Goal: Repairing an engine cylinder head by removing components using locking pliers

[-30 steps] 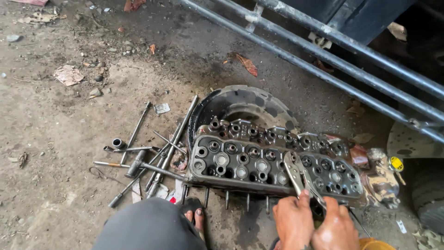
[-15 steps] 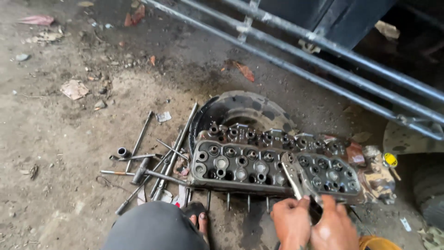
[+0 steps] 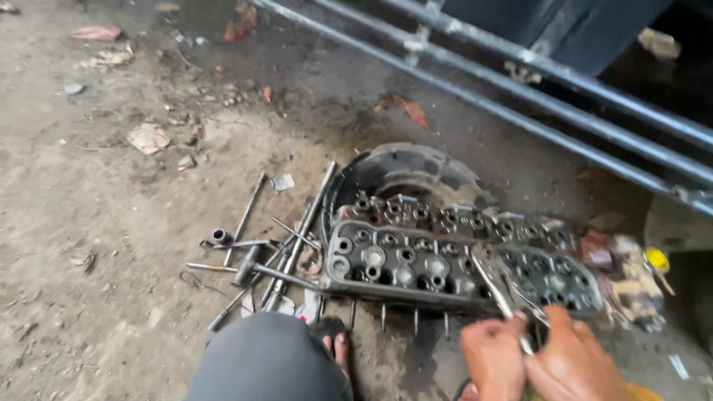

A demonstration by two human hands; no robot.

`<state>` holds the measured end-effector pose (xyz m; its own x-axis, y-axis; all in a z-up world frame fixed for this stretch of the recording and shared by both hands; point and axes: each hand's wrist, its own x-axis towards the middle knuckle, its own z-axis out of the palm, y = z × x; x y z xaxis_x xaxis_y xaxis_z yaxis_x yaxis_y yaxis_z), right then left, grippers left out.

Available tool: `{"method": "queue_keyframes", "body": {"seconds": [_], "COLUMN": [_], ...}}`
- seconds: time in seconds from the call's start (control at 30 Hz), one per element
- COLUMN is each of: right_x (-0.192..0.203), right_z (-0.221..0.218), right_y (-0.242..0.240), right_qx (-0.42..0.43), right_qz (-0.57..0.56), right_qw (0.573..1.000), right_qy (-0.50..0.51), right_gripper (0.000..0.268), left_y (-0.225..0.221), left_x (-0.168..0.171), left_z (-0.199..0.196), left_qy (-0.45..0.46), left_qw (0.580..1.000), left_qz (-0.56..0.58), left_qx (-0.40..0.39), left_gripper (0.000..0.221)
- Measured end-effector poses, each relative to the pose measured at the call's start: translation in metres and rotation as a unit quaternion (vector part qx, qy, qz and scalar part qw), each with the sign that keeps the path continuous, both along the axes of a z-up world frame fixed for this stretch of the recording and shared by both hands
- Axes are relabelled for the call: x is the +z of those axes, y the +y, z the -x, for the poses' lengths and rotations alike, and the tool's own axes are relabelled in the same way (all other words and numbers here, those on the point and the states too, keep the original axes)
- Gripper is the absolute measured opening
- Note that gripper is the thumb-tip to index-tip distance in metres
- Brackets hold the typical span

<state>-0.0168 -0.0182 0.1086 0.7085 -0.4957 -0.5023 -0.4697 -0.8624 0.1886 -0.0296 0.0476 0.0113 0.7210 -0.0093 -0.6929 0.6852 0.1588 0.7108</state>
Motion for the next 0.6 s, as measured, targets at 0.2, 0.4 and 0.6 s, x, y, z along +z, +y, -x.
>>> {"method": "queue_keyframes", "body": {"seconds": [0.2, 0.4, 0.6], "right_x": [0.013, 0.009, -0.04], "right_z": [-0.013, -0.019, 0.023], "right_y": [-0.019, -0.07, -0.026], "right_qx": [-0.014, 0.165, 0.021], "right_qz": [-0.025, -0.002, -0.089], "right_qw": [1.0, 0.986, 0.988], "right_qy": [-0.005, 0.001, -0.128], "right_gripper": [0.068, 0.079, 0.068], "left_y": [-0.016, -0.033, -0.01], "left_x": [0.0, 0.018, 0.011], "left_z": [-0.004, 0.007, -0.007], "left_qy": [-0.044, -0.064, 0.032], "left_qw": [0.998, 0.964, 0.996], "left_qz": [-0.026, 0.255, 0.043], "left_qx": [0.041, 0.031, 0.065], "left_gripper": [0.043, 0.009, 0.033]}}
